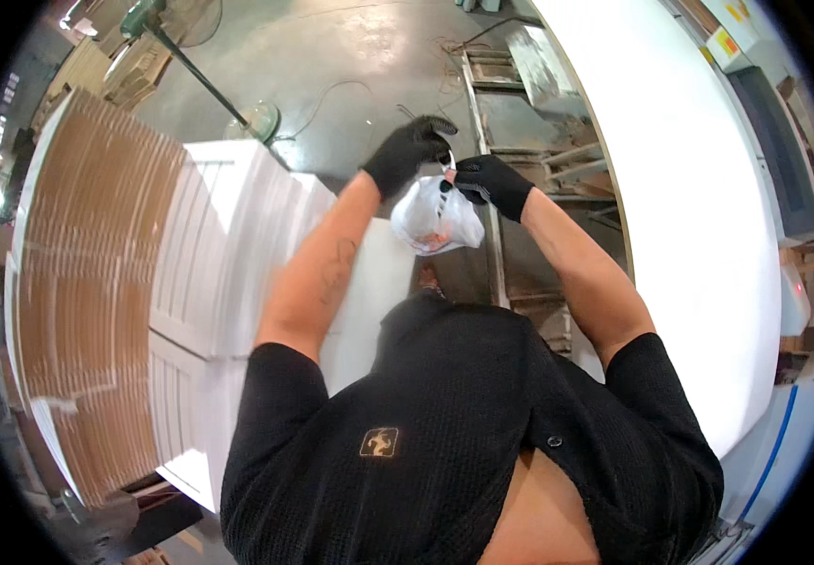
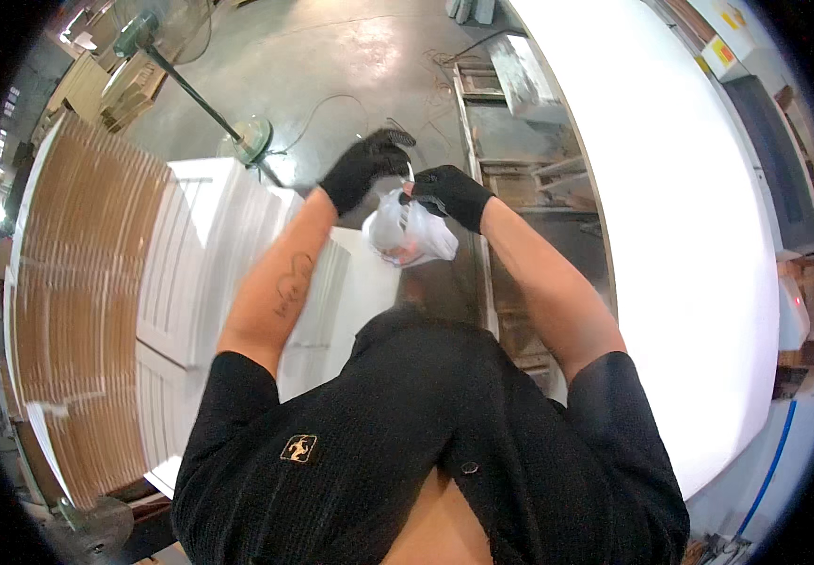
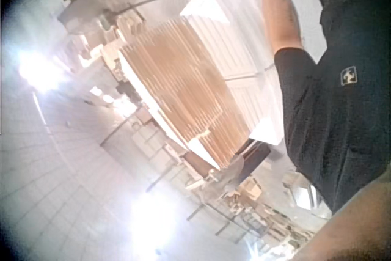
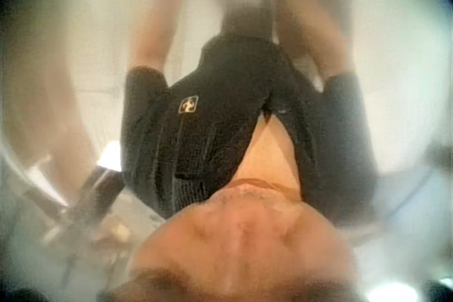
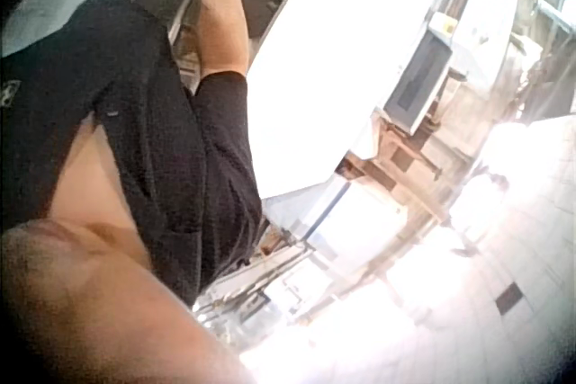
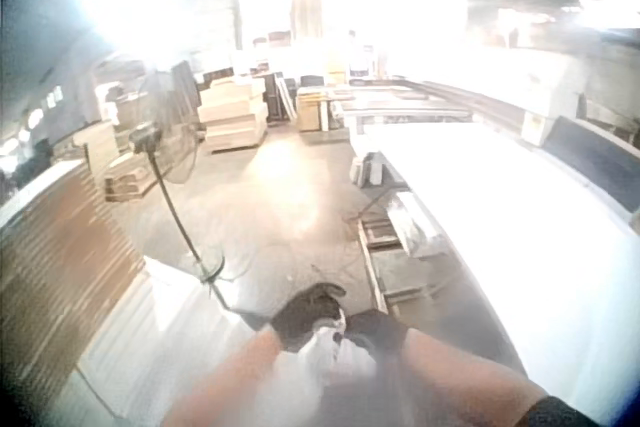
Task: The person pays a delivery driver with cash, receives several plastic bags containing food and drinks, and carries them to a desk in a warehouse. The person then removes items from the bags, including a clear cup and a small container, and places them on the desk.
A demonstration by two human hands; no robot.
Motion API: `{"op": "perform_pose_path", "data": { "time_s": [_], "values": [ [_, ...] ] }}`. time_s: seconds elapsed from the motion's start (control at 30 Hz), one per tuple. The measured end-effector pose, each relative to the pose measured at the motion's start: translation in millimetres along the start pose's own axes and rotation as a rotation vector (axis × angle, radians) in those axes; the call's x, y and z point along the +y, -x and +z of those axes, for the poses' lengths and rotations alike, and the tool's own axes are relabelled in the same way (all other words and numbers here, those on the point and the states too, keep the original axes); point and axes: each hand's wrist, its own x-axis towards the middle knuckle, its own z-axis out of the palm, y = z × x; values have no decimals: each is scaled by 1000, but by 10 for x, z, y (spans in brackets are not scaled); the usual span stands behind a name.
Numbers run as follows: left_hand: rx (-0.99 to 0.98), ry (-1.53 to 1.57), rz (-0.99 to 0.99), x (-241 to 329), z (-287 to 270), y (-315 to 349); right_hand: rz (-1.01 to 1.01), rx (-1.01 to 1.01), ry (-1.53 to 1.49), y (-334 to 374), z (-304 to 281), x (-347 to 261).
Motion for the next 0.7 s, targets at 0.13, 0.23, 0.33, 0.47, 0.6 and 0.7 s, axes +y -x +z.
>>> {"op": "perform_pose_path", "data": {
  "time_s": [0.13, 0.23, 0.33, 0.47, 0.6, 0.7],
  "values": [
    [107, 97, 3, -193, -465, -506, -292, -17, 631, -904, -600, -439],
    [214, -466, 149, -114, -802, -1007, -211, -45, 606, -1618, -1020, -767],
    [427, -687, 79, 192, -1035, -1678, -54, -45, 500, -2384, -1512, -1094],
    [626, -844, 222, 126, -1555, -2735, -102, -239, 752, -3539, -2323, -1371],
    [889, -1095, 515, 152, -2158, -3848, -93, -365, 792, -4708, -3043, -1584],
    [765, -1115, 424, 221, -2794, -4496, 165, -404, 541, -5427, -3359, -2153]
  ]
}}
